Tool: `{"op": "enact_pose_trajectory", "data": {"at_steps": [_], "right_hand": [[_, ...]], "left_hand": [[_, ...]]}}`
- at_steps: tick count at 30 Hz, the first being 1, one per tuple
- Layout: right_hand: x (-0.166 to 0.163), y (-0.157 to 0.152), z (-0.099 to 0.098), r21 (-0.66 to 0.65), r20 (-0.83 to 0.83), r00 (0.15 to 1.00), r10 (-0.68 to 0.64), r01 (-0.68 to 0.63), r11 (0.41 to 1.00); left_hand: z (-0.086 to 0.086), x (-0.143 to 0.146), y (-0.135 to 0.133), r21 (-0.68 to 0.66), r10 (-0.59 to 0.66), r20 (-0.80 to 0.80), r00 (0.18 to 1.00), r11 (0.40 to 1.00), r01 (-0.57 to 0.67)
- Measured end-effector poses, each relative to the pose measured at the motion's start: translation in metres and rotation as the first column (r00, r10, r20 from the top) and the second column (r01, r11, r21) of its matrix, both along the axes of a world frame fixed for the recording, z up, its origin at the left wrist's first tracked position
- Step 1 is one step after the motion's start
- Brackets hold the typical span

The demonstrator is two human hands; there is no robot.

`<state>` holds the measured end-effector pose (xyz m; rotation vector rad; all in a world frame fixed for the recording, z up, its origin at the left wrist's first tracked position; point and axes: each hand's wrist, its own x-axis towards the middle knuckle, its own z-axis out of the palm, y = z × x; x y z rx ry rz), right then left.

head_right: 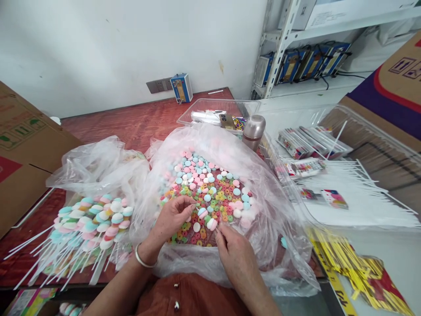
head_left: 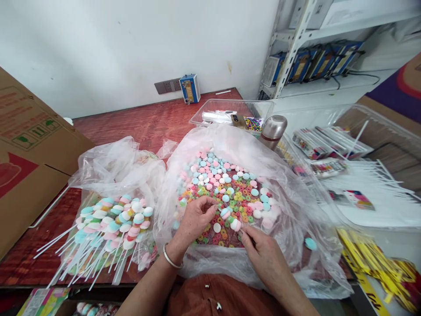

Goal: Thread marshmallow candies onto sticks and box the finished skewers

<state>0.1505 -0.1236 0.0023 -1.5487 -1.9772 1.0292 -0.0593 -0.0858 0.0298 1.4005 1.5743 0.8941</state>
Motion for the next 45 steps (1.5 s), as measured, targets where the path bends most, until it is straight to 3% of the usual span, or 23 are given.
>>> {"op": "enact_pose_trajectory", "data": {"at_steps": [7,11,16,20,22,24,27,30,32,36,39,42,45], "right_hand": [[0.000,0.000,0.002,-0.013,-0.013,1.000,0.003,-0.003,1.000],[-0.001,0.001,0.005,-0.006,-0.016,1.000,-0.005,0.005,1.000],[-0.001,0.000,0.002,0.023,-0.007,1.000,0.010,-0.010,1.000],[0.000,-0.001,-0.006,0.028,-0.065,0.998,0.011,-0.009,1.000],[0.000,-0.001,-0.009,0.002,-0.098,0.995,-0.012,0.012,1.000],[0.001,-0.001,-0.010,-0.022,-0.124,0.992,-0.038,0.035,0.999],[0.001,0.000,-0.008,-0.042,-0.126,0.991,-0.049,0.044,0.998],[0.001,0.002,-0.007,-0.043,-0.106,0.993,-0.043,0.039,0.998],[0.000,0.003,-0.007,-0.041,-0.097,0.994,-0.041,0.038,0.998],[-0.002,0.004,-0.005,-0.056,-0.102,0.994,-0.039,0.033,0.998],[-0.004,0.005,-0.001,-0.055,-0.116,0.992,-0.042,0.036,0.998],[-0.005,0.007,0.003,-0.042,-0.118,0.992,-0.047,0.043,0.998],[-0.004,0.006,0.004,-0.043,-0.129,0.990,-0.049,0.044,0.998]], "left_hand": [[-0.008,-0.001,0.001,-0.195,0.091,0.323,0.942,0.980,-0.028],[-0.007,0.001,0.001,-0.189,0.098,0.326,0.940,0.981,-0.037],[-0.012,0.007,-0.007,-0.064,-0.009,0.294,0.956,0.998,0.029],[-0.015,0.004,-0.010,-0.079,-0.030,0.268,0.963,0.995,0.053],[-0.013,-0.002,-0.008,-0.022,-0.026,0.126,0.992,0.999,0.029],[-0.010,-0.010,-0.002,0.143,-0.003,-0.170,0.985,0.989,0.027],[-0.011,-0.018,0.010,0.322,0.031,-0.577,0.816,0.927,0.192],[-0.018,-0.019,0.021,0.306,0.005,-0.733,0.681,0.896,0.322],[-0.020,-0.016,0.024,0.306,0.005,-0.741,0.672,0.893,0.331],[-0.015,-0.009,0.023,0.363,0.050,-0.560,0.827,0.912,0.191],[-0.007,-0.002,0.018,0.218,0.025,-0.242,0.970,0.976,0.029],[-0.003,0.003,0.013,0.017,0.016,0.061,0.998,1.000,-0.017],[-0.001,0.006,0.010,-0.045,0.043,0.186,0.982,0.998,-0.036]]}}
